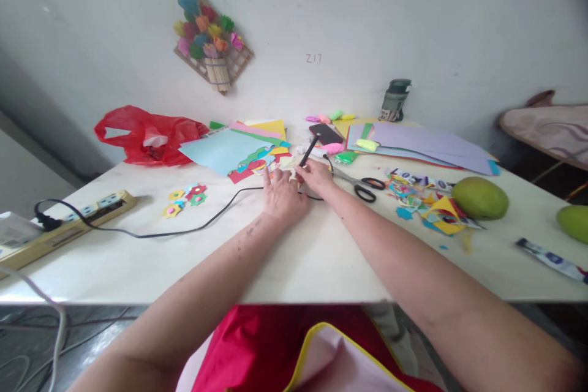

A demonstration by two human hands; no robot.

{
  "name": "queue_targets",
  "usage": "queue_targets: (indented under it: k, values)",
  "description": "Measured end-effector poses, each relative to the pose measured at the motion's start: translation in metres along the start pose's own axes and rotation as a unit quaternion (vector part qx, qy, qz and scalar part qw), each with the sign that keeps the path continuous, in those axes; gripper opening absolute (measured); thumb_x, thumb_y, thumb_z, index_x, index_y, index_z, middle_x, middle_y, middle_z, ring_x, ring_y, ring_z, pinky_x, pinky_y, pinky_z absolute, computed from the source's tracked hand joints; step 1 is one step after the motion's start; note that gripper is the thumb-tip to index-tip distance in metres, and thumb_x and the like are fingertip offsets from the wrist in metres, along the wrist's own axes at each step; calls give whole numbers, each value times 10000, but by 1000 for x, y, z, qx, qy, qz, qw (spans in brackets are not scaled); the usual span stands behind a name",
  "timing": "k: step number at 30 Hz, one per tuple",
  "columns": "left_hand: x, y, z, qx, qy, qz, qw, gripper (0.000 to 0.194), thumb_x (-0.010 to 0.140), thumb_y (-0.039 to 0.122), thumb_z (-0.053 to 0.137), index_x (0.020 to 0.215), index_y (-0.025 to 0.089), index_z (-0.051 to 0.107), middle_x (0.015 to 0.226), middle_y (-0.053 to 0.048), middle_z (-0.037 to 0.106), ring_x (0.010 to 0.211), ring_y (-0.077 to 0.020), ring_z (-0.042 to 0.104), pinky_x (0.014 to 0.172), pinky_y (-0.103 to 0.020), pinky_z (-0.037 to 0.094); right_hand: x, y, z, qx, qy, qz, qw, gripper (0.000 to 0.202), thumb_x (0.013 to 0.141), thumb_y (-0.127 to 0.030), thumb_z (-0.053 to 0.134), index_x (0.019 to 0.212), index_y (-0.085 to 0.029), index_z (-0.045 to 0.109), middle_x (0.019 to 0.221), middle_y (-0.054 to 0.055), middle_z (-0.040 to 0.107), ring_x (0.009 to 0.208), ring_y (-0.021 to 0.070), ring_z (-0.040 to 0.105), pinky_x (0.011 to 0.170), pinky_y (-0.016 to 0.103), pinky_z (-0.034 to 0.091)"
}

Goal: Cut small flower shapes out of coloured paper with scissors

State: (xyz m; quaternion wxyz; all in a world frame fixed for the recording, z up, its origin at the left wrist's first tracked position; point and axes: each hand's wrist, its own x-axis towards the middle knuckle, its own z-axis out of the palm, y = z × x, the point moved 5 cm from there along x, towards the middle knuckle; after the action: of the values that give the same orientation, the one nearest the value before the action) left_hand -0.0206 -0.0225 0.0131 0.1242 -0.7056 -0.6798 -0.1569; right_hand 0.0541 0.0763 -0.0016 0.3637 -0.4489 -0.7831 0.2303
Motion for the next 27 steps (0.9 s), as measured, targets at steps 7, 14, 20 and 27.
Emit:
queue_targets:
  k: [7,14,20,27]
  values:
    - [-6,4,6,55,-66,-11,996,531,856,431,336,1236,145,572,1304,-138,516,1332,-328,298,1145,-503,47,5,10,7,42,5,6,999,239,849,-408,558,895,-198,661,703,17,710,668,156,661,619,234,457]
    - [-6,1,10,59,-136,-50,988,562,881,456,272,1271,138,523,1359,-164,483,1345,-333,301,1121,-515,54,7,9,11,56,-9,1,998,248,819,-408,600,857,-178,686,684,22,694,630,145,631,579,223,434]
    - [-5,0,10,54,-160,-59,984,595,881,499,247,1301,156,491,1353,-191,477,1337,-336,312,1096,-566,50,9,9,13,58,-24,-1,998,236,807,-380,617,852,-164,701,710,33,697,620,137,610,557,220,408]
    - [-4,1,7,61,-171,-48,982,603,873,525,259,1299,169,494,1276,-178,537,1277,-333,381,1086,-572,49,11,10,14,51,-30,-2,998,229,804,-367,619,831,-157,707,712,32,697,600,122,585,547,212,390]
